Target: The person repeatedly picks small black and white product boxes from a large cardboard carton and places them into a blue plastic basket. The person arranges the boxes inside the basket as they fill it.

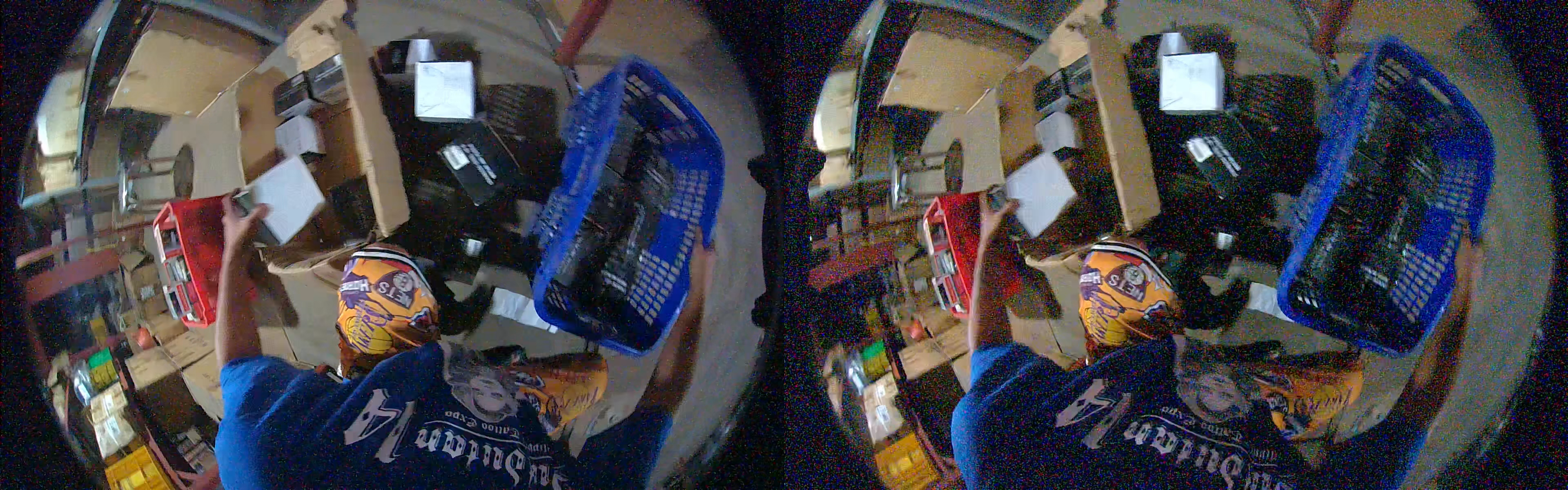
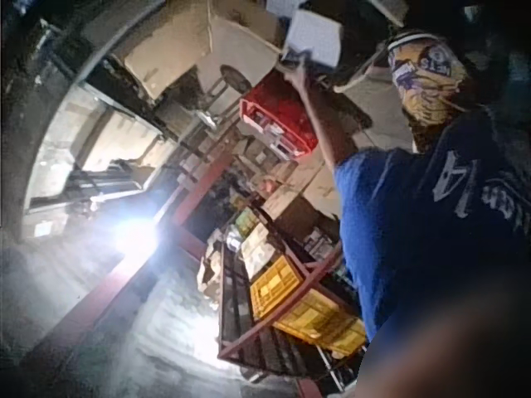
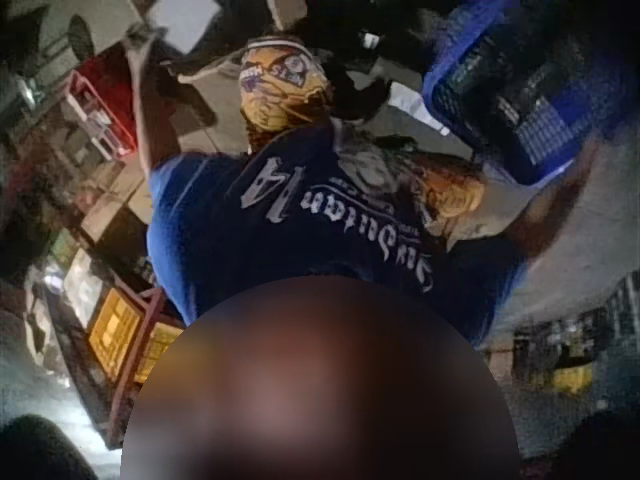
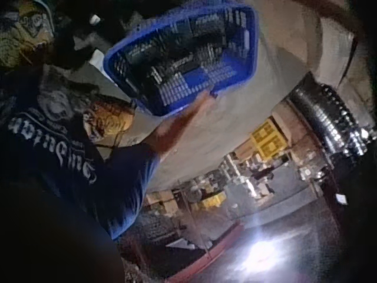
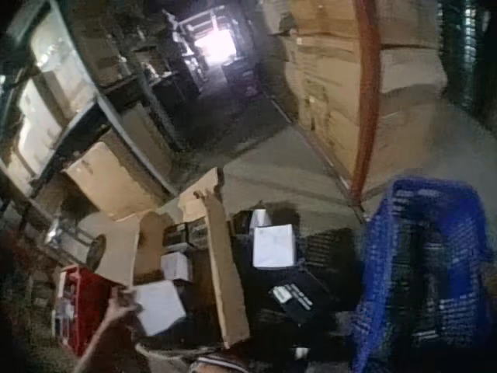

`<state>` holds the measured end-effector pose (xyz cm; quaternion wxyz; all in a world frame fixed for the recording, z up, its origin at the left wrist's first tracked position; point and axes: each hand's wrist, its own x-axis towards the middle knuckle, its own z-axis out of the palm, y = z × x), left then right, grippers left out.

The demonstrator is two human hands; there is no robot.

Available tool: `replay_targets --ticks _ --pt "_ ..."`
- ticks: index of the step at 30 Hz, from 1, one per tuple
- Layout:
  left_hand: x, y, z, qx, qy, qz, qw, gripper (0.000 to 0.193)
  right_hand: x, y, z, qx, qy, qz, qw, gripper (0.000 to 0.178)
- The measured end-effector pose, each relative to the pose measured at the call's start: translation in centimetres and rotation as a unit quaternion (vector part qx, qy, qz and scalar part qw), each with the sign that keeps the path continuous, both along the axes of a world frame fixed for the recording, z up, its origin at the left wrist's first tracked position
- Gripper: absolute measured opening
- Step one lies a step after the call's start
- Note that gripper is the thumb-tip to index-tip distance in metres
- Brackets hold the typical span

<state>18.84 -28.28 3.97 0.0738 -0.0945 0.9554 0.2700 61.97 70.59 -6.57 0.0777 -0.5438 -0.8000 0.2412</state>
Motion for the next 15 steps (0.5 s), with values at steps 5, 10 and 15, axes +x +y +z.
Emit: replay_targets --ticks 5,10,15 --pt "-2.6 6.1 8.3 0.277 0.002 -0.083 0.957 0.076 -1.7 -2.2 0.8 -0.012 -0.005 0.005 1.000 0.065" --pt "-1.3 26.5 11.4 0.361 -0.060 -0.238 0.900 0.088 -3.8 -5.5 3.3 0.068 -0.096 -0.033 0.993 0.058" --pt "4.1 45.3 12.2 0.362 -0.147 -0.410 0.824 0.100 -6.0 -6.8 5.3 0.073 -0.101 -0.040 0.991 0.062"
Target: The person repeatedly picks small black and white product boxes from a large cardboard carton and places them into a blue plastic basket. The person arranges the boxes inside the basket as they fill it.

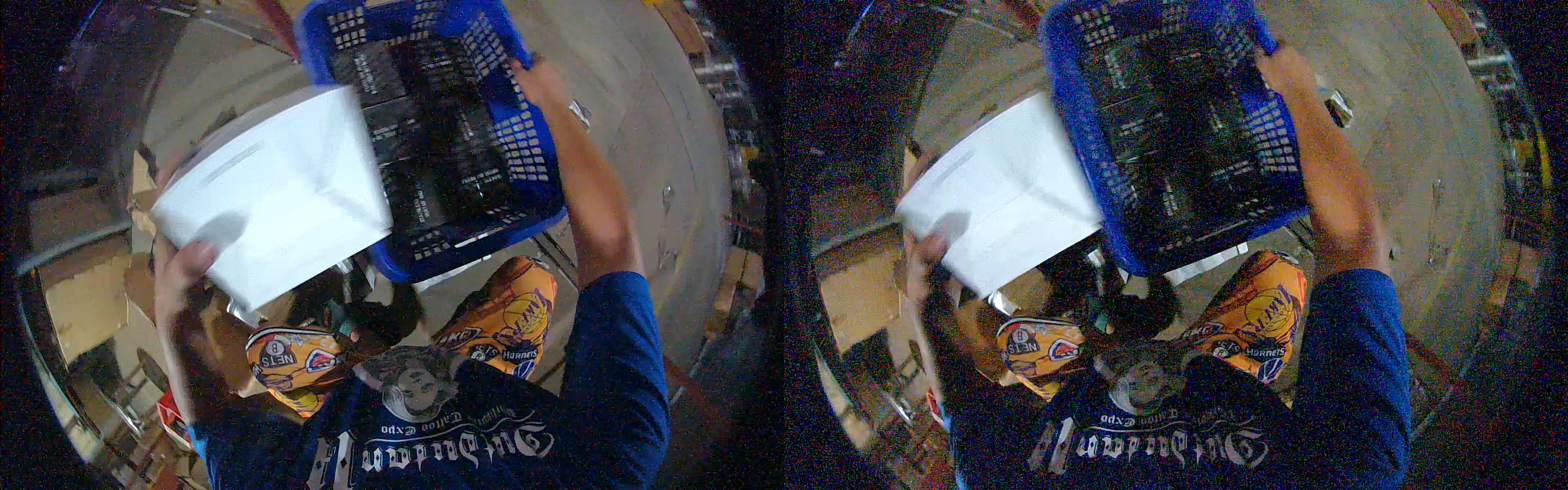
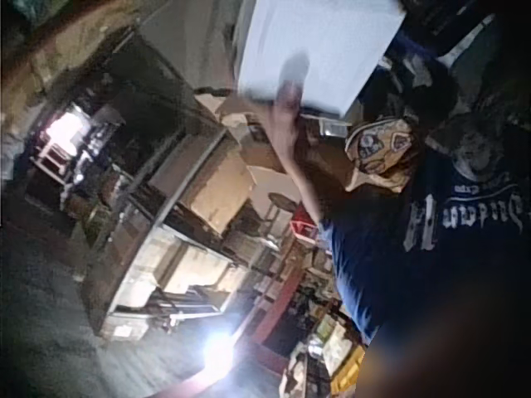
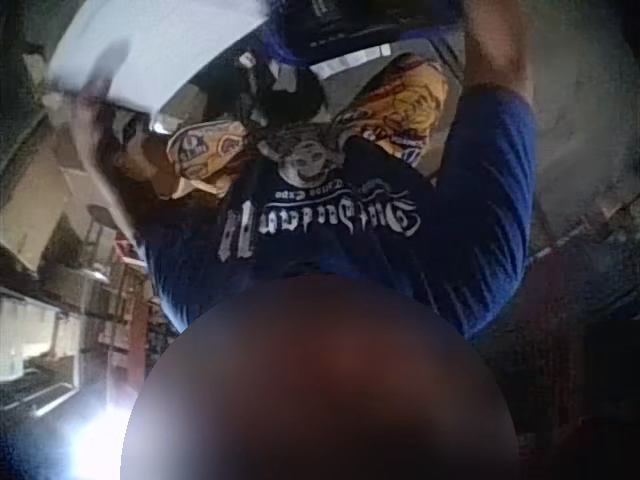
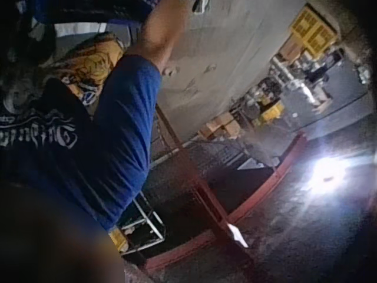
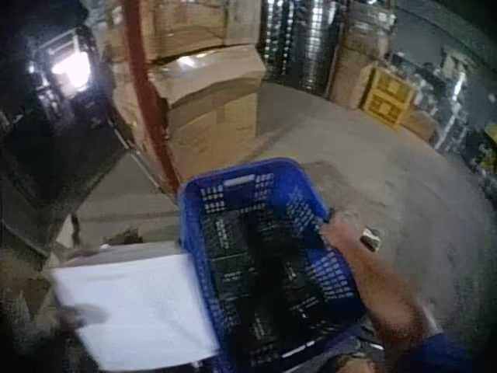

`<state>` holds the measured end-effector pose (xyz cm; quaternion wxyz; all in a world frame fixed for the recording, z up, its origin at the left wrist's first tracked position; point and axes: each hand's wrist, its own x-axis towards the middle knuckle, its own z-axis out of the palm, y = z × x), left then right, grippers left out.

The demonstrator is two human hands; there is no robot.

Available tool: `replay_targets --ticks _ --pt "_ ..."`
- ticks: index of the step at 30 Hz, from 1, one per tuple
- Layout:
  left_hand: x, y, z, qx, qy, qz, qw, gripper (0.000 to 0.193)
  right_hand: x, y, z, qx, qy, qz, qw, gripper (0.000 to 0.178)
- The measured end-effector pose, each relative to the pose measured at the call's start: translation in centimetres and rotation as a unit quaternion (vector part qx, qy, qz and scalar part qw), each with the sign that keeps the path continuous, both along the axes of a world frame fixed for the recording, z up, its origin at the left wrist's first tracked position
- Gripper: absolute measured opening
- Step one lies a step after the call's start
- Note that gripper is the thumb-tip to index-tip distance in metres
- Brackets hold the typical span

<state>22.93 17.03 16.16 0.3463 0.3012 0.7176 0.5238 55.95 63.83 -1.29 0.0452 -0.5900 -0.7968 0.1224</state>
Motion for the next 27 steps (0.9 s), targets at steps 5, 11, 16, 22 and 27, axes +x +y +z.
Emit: replay_targets --ticks 5,11,16,22,27 --pt "6.5 17.6 -5.6 0.068 0.299 -0.235 0.922 0.099 0.1 -0.4 -2.3 0.004 -0.004 0.052 0.999 0.064" --pt "13.1 21.8 -16.1 0.105 0.526 -0.404 0.741 0.104 -0.1 -0.3 -3.2 -0.032 0.000 0.009 0.999 0.065" --pt "12.9 18.0 -18.6 0.074 0.430 -0.463 0.772 0.091 -0.8 -1.0 -2.6 -0.044 0.092 -0.009 0.995 0.072" --pt "16.7 19.5 -18.3 -0.141 0.441 -0.354 0.813 0.119 -0.7 -1.7 -1.1 -0.033 0.072 -0.006 0.997 0.074" --pt "20.7 20.2 -17.4 -0.204 0.416 -0.355 0.812 0.123 -1.0 -1.9 -1.9 -0.056 0.102 -0.003 0.993 0.073"
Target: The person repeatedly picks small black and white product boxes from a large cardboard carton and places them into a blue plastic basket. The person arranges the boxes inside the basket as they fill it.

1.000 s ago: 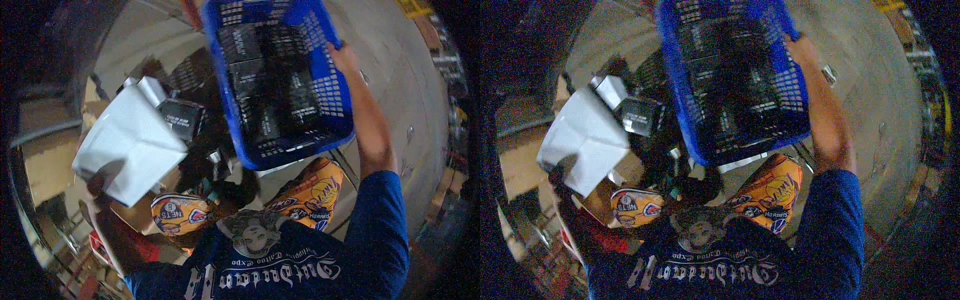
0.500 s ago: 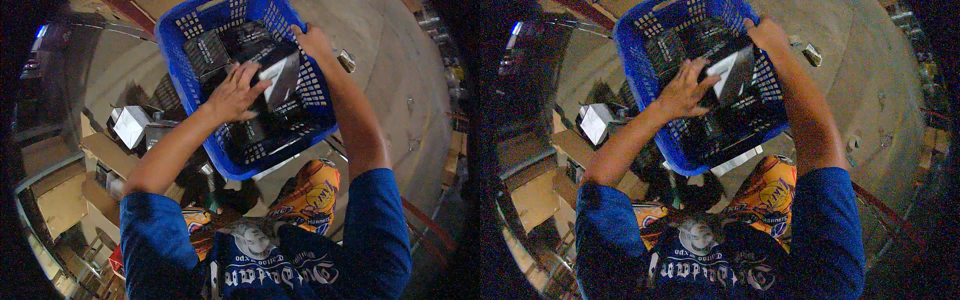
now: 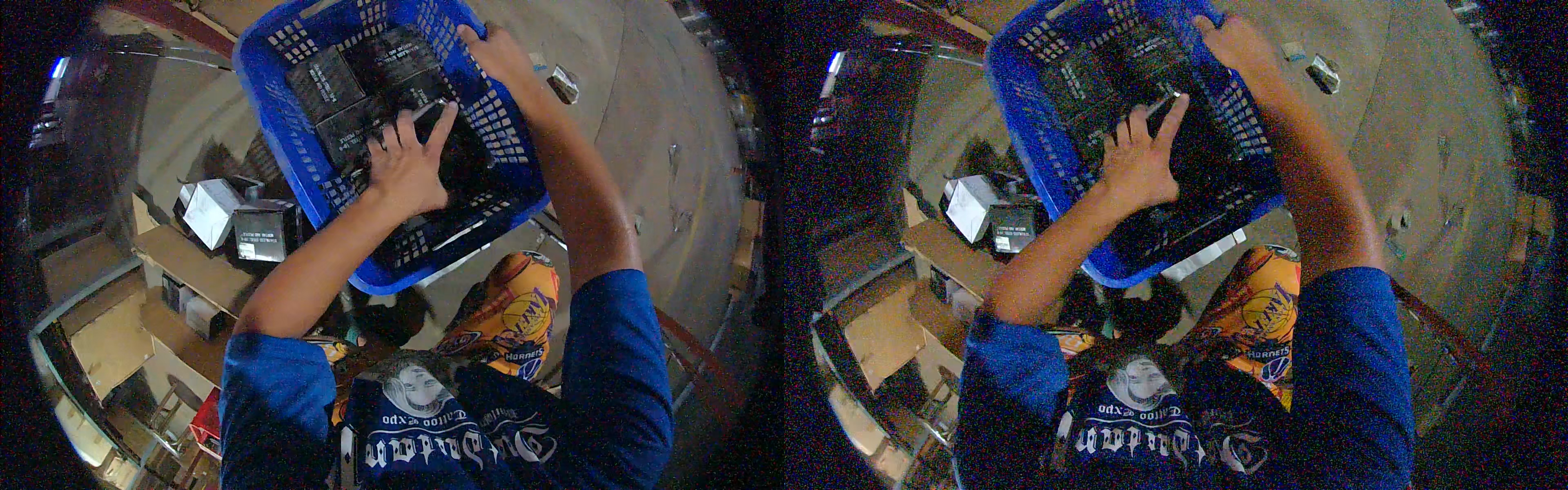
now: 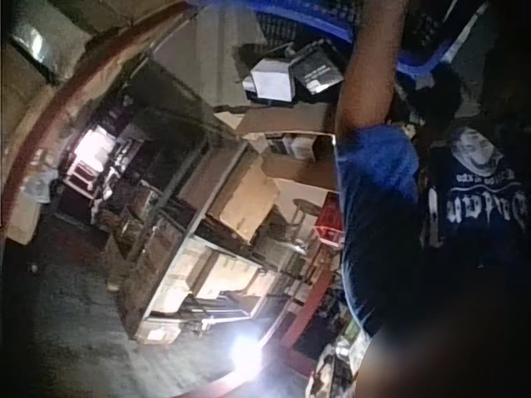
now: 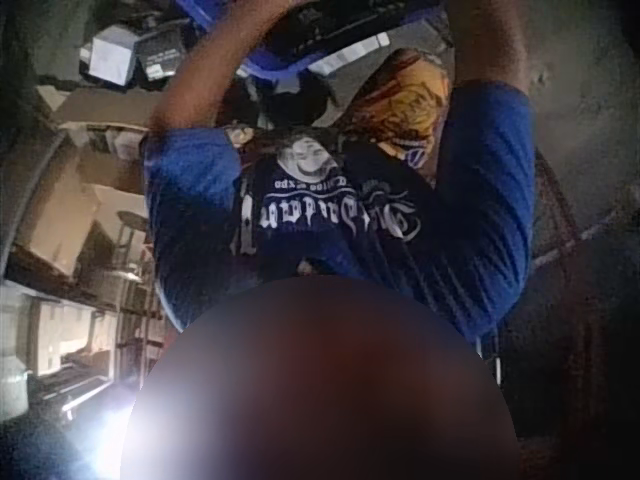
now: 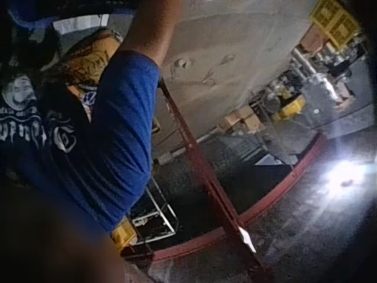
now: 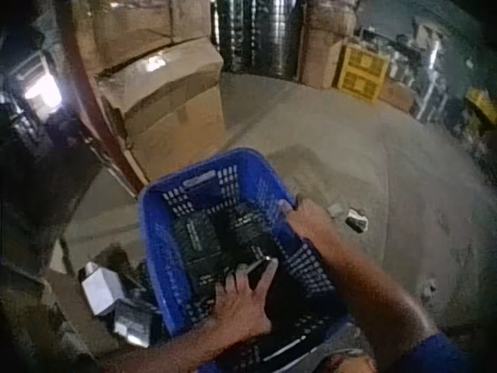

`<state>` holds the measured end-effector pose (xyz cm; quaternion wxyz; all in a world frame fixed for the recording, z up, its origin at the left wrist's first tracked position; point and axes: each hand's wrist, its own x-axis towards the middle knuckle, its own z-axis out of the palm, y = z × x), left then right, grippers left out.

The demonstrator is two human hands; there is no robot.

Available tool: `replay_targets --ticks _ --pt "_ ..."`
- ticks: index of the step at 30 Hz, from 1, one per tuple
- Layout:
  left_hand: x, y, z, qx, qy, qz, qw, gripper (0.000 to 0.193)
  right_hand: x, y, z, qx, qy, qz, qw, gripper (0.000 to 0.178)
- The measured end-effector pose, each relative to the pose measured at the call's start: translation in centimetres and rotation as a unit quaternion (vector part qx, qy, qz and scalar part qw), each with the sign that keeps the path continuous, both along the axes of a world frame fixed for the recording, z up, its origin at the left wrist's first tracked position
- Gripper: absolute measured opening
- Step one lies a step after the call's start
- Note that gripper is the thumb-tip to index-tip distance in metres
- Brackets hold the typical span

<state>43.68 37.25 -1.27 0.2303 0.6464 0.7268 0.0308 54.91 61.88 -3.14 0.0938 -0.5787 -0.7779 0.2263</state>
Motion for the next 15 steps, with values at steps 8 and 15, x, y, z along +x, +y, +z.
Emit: replay_targets --ticks 8,15 --pt "-0.5 2.6 -0.8 -0.054 0.022 0.030 0.998 0.123 -0.5 -0.3 -0.4 0.016 -0.001 -0.003 1.000 0.069" --pt "-2.2 1.8 1.1 -0.041 -0.023 0.029 0.998 0.128 -0.8 -1.4 1.4 -0.025 -0.046 -0.002 0.999 0.074"
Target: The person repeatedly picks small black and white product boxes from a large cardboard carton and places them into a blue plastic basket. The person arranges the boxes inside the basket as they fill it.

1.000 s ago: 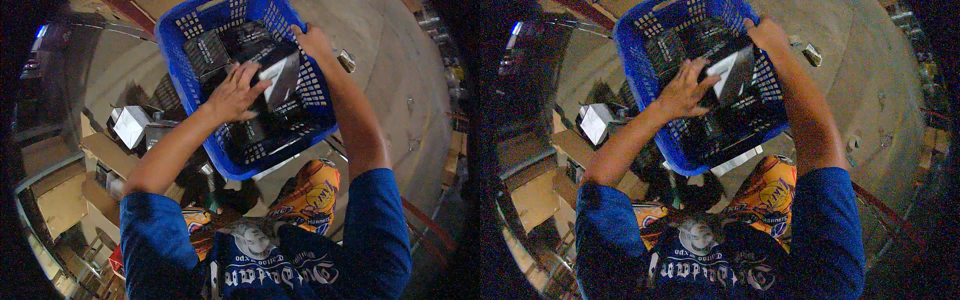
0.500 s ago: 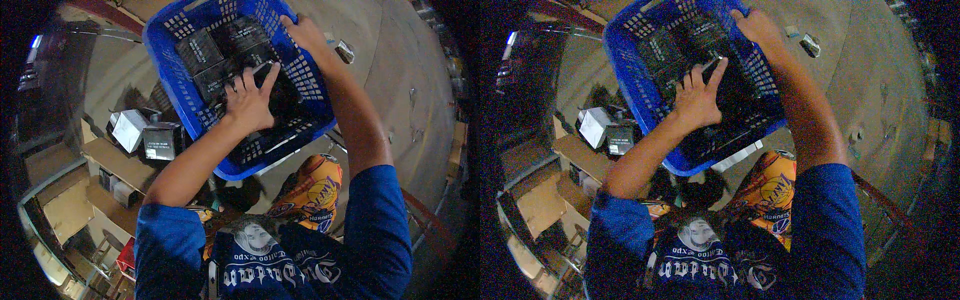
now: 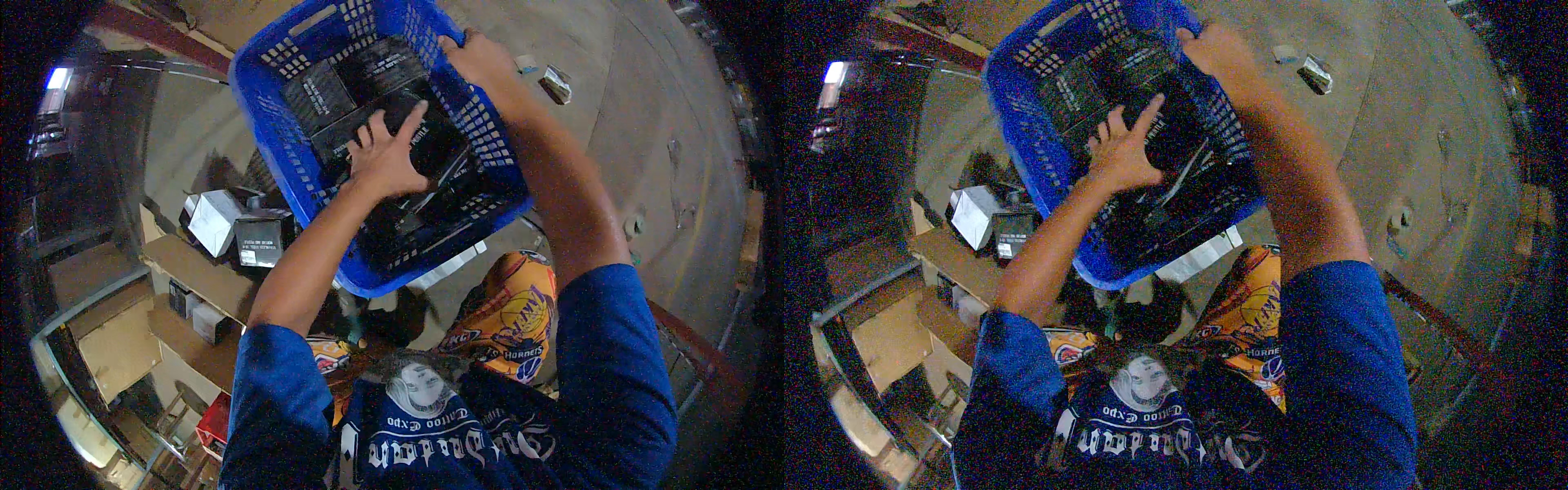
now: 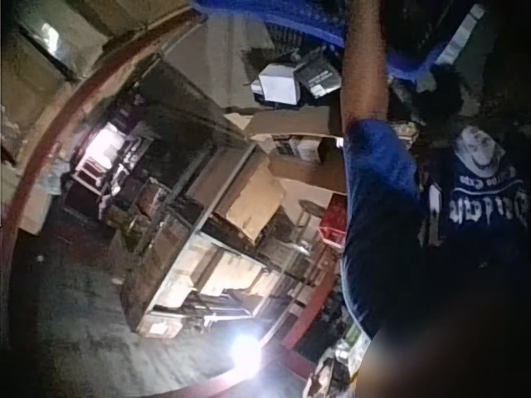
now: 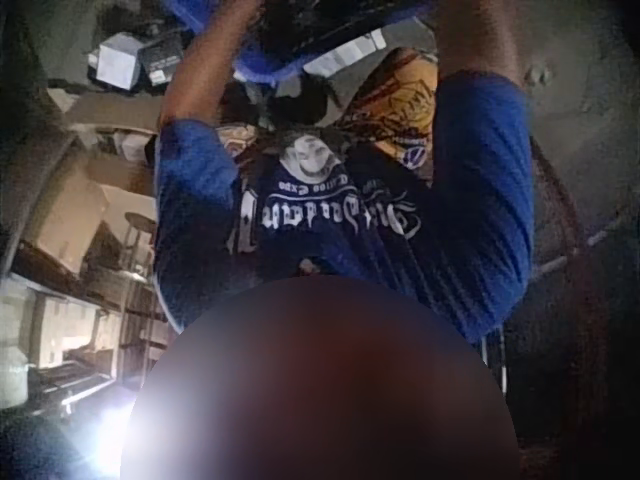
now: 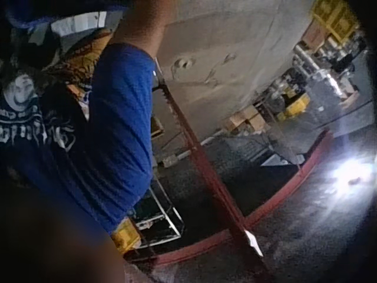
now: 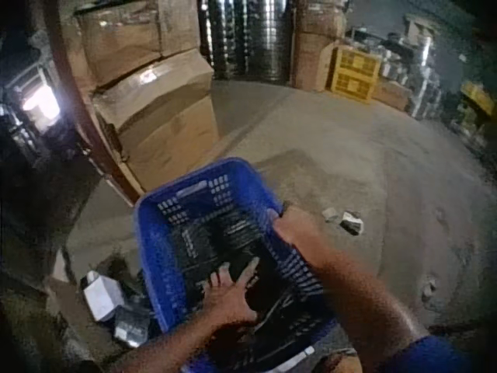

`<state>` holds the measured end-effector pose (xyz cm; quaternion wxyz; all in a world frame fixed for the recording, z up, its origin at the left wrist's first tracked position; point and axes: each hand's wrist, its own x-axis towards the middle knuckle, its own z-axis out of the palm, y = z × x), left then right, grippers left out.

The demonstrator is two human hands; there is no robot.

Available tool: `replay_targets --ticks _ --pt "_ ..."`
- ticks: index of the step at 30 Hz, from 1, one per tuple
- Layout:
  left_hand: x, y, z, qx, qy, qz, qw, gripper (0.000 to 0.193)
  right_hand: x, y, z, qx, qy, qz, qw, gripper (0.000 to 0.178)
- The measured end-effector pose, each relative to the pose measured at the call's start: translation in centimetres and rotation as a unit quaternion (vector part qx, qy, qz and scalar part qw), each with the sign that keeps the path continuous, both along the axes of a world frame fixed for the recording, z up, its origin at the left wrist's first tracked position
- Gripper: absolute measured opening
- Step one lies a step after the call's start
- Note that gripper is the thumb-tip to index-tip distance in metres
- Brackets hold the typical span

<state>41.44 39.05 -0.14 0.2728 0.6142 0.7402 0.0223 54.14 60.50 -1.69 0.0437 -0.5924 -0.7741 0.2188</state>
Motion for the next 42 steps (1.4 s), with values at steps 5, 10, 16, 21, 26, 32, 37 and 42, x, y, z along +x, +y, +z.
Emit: replay_targets --ticks 5,10,16,21,26,32,37,42 --pt "3.1 -1.4 -1.4 0.089 0.045 -0.127 0.987 0.120 -0.4 0.4 -1.8 -0.001 0.071 -0.027 0.997 0.081" --pt "6.3 -3.0 -6.5 0.268 0.107 -0.148 0.946 0.095 0.4 2.0 -3.1 -0.018 0.080 -0.025 0.996 0.086" --pt "8.1 -1.3 -8.4 0.162 0.009 -0.094 0.982 0.069 0.3 3.2 -4.1 0.010 -0.013 0.026 1.000 0.088" --pt "9.8 -0.8 -4.1 0.158 -0.151 0.072 0.973 0.065 1.4 3.5 -2.7 -0.014 0.066 0.045 0.997 0.086" --pt "-1.0 -9.6 4.9 0.380 -0.202 -0.034 0.902 0.056 3.5 4.8 -2.9 -0.047 0.086 0.027 0.995 0.085" --pt "-22.6 -34.4 7.0 0.359 -0.175 0.537 0.743 0.032 5.6 6.6 -3.4 -0.077 0.102 0.004 0.992 0.082" --pt "-19.5 -51.0 -9.2 -0.047 0.016 0.609 0.792 0.075 5.9 7.7 -3.6 -0.097 0.125 0.002 0.987 0.081" --pt "-18.4 -52.1 -18.5 -0.198 -0.081 0.747 0.629 0.136 6.1 8.9 -4.4 -0.117 0.131 0.000 0.985 0.079"
